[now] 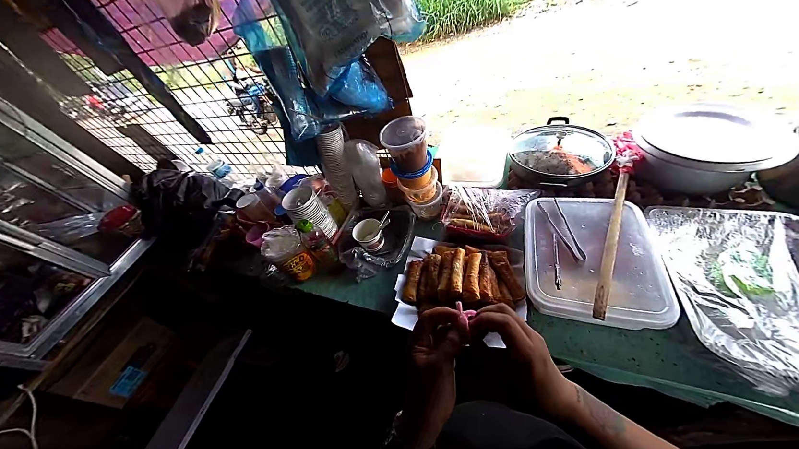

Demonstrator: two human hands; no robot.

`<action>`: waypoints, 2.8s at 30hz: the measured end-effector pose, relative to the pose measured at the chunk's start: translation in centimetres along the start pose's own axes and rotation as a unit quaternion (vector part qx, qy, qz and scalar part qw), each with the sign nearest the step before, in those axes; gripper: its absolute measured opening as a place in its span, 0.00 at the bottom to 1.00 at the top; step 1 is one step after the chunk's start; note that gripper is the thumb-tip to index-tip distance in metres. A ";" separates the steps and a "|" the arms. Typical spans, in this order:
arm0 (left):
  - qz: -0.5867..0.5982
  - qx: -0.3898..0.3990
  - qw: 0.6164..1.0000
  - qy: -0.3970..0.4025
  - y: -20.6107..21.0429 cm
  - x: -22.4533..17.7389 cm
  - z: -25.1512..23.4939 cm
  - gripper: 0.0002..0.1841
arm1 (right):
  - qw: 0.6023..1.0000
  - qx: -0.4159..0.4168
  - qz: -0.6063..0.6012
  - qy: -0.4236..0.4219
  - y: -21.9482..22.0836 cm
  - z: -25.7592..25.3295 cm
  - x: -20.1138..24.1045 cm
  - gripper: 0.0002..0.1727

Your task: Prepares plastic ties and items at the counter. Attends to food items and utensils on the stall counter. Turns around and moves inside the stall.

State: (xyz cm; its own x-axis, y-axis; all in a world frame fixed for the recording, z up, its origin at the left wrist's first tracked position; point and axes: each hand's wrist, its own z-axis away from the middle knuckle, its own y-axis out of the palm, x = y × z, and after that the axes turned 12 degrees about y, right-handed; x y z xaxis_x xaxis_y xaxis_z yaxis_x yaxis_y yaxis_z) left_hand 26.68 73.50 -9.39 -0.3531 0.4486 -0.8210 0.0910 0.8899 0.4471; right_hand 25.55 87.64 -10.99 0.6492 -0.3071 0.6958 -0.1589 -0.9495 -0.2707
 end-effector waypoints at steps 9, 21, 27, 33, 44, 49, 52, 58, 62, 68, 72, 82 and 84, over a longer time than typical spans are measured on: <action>0.172 0.011 0.962 -0.214 -0.1 -2.2 -1.7 0.13 | 0.869 0.179 -0.239 0.393 -4.6 -4.8 0.2 0.14; 0.118 -0.023 0.981 -0.154 1.0 -1.6 -1.1 0.09 | 0.814 0.059 -0.360 0.453 -1.0 -5.4 0.3 0.09; 0.067 -0.013 0.994 -0.089 0.8 -0.8 -0.5 0.09 | 0.813 -0.004 -0.357 0.459 0.7 -5.0 -0.9 0.09; 0.061 0.000 0.995 -0.080 0.6 -0.3 -0.1 0.11 | 0.828 -0.064 -0.336 0.444 1.8 -4.4 -1.8 0.09; 0.108 0.026 0.988 -0.111 0.4 -0.8 -0.5 0.06 | 0.867 -0.056 -0.229 0.439 0.2 -3.3 -2.6 0.06; 0.072 0.004 0.994 -0.079 0.6 -0.6 -0.7 0.05 | 0.990 -0.005 -0.023 0.142 -1.6 -1.3 -0.7 0.14; 0.008 0.013 1.000 -0.004 0.6 0.3 -0.5 0.04 | 0.995 0.006 0.024 0.096 -1.3 -0.6 0.2 0.13; -0.066 0.032 0.993 0.091 0.3 1.3 -0.3 0.04 | 0.987 -0.049 0.136 0.069 -0.7 0.1 0.7 0.06; -0.110 0.049 0.990 0.071 0.1 1.0 -0.3 0.05 | 0.985 -0.063 0.143 0.067 -0.3 0.4 0.5 0.08; -0.046 0.057 0.993 -0.091 -0.4 -0.4 -0.6 0.07 | 0.986 -0.004 0.145 0.078 -0.8 0.0 0.2 0.08; -0.074 0.139 0.985 -0.066 -1.9 -0.8 -0.7 0.04 | 0.965 0.088 0.248 0.015 -2.8 -0.7 0.9 0.18; -0.092 0.100 0.985 0.103 -0.5 0.8 0.1 0.05 | 0.991 0.009 0.100 0.088 -1.4 0.2 2.8 0.07; -0.085 0.100 0.982 0.133 -0.2 1.0 0.2 0.05 | 0.989 -0.008 0.129 0.070 -1.3 0.2 3.0 0.07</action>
State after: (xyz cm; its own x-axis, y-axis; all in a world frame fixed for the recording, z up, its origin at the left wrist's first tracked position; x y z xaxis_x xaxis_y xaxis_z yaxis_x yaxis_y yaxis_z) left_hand 26.53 73.79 -10.36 -0.6072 0.2781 -0.7443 0.1807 0.9605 0.2114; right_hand 27.87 87.94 -8.72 0.4760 -0.5447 0.6905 -0.3185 -0.8386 -0.4420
